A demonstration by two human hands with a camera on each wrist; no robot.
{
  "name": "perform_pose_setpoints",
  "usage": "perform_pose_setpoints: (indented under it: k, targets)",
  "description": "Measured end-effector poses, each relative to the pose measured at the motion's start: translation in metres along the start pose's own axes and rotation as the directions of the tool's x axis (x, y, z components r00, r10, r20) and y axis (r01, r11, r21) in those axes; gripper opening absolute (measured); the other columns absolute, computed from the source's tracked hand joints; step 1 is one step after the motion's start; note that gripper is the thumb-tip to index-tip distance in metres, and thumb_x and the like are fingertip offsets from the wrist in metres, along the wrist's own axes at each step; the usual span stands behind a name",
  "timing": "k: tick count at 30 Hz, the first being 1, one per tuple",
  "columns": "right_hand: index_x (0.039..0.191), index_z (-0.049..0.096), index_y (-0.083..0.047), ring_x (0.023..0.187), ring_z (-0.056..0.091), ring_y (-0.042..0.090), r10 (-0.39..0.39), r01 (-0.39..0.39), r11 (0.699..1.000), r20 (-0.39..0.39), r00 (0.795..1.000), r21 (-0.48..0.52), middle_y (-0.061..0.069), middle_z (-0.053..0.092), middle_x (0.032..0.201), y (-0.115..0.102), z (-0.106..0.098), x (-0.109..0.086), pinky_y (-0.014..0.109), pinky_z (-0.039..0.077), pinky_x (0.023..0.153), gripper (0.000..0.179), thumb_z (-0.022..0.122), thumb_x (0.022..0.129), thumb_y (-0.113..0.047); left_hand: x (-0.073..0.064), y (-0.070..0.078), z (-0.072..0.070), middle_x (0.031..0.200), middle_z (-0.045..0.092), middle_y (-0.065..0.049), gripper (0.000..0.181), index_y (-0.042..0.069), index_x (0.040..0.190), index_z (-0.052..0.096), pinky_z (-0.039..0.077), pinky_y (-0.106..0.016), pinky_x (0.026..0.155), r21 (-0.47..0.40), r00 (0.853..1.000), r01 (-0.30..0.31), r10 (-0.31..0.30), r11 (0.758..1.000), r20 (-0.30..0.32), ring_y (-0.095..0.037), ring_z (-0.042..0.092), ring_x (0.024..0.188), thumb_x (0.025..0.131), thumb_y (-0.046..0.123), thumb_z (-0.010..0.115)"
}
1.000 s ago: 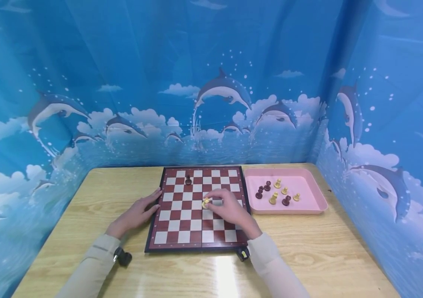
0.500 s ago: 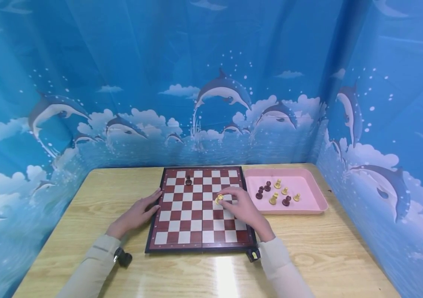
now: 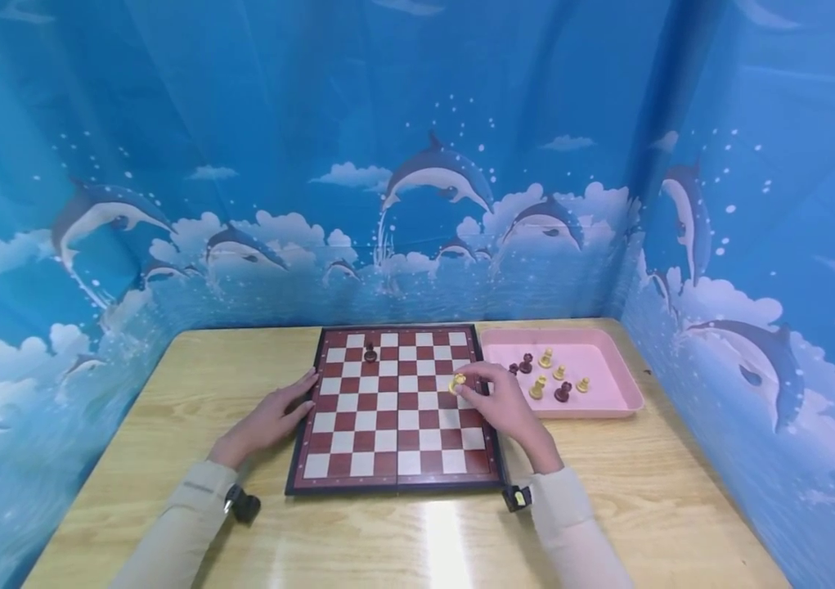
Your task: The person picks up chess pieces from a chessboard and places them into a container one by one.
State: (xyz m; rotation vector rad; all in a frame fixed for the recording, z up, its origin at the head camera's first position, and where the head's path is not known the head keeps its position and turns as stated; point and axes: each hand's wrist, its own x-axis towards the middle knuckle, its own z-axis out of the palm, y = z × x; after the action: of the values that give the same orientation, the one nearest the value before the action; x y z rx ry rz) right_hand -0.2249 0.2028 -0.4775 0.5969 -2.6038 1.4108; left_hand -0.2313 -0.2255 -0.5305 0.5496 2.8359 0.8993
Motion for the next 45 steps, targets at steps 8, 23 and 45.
perform_pose_setpoints:
  k: [8,23,45]
  targets:
    - [0.118,0.074,-0.004,0.119,0.062,0.035,0.054,-0.057,0.997,-0.072,0.996,-0.048,0.015,0.071,0.123,0.012,-0.013,-0.003,0.061,0.049,0.103,0.028,0.076,0.092,-0.016,0.001,0.0,-0.001,0.168,0.022,-0.009,0.061,0.013,0.161,0.026,0.019,-0.066,0.122,-0.003,1.0,-0.014,0.014,1.0,-0.002,-0.038,0.029,0.151,0.109,0.036,0.047]
    - [0.116,0.073,0.0,0.109,0.063,0.034,0.064,-0.081,0.992,-0.17,0.983,-0.096,0.02,0.072,0.115,0.035,-0.043,-0.017,0.058,0.049,0.095,0.025,0.073,0.093,-0.01,0.0,-0.002,0.002,0.167,0.023,-0.012,0.06,0.009,0.16,0.028,0.018,-0.069,0.121,0.014,1.0,-0.028,0.028,1.0,-0.014,-0.04,0.03,0.15,0.109,0.033,0.047]
    - [0.123,0.067,0.009,0.121,0.057,0.047,0.149,-0.186,0.971,-0.224,0.963,-0.153,0.033,0.063,0.127,0.06,-0.096,-0.023,0.063,0.046,0.103,0.035,0.067,0.099,-0.017,0.0,0.001,0.0,0.168,0.022,-0.013,0.06,0.009,0.16,0.027,0.018,-0.068,0.121,0.012,1.0,-0.022,0.022,1.0,-0.008,-0.041,0.029,0.15,0.109,0.033,0.046]
